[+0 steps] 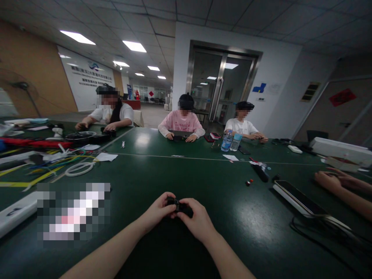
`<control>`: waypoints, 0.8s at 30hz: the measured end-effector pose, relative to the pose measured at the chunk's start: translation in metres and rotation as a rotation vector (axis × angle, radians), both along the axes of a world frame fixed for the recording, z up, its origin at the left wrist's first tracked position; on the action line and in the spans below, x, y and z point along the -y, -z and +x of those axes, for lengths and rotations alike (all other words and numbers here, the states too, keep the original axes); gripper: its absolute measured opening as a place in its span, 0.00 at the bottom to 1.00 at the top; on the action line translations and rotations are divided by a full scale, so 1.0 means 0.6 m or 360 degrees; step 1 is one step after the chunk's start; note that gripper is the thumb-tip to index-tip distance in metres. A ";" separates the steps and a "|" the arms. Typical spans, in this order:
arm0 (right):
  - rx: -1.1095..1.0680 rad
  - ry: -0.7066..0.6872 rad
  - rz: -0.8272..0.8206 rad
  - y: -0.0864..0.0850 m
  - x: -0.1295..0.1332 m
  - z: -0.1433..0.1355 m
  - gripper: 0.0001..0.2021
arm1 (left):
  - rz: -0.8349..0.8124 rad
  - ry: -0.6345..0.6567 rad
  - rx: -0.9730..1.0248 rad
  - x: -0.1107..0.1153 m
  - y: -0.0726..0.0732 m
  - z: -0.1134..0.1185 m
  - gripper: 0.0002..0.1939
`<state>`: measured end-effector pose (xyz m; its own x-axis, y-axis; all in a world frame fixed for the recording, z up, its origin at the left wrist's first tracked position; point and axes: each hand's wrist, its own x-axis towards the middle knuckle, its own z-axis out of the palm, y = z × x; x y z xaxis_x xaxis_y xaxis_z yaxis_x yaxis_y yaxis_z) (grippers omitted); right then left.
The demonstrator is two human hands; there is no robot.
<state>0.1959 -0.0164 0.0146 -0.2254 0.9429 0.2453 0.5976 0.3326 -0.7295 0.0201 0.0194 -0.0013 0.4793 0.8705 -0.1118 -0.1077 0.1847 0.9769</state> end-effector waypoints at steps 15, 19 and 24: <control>-0.0003 -0.0073 0.0025 -0.016 0.006 -0.001 0.10 | -0.0035 -0.0015 0.0009 0.003 -0.006 -0.001 0.20; -0.0056 -0.0082 0.0082 -0.011 0.004 0.000 0.10 | -0.0125 -0.0102 0.0195 0.007 -0.009 0.003 0.18; -0.0129 -0.0103 0.0108 -0.008 0.001 0.003 0.12 | -0.0138 -0.0059 0.0343 0.010 -0.011 -0.001 0.21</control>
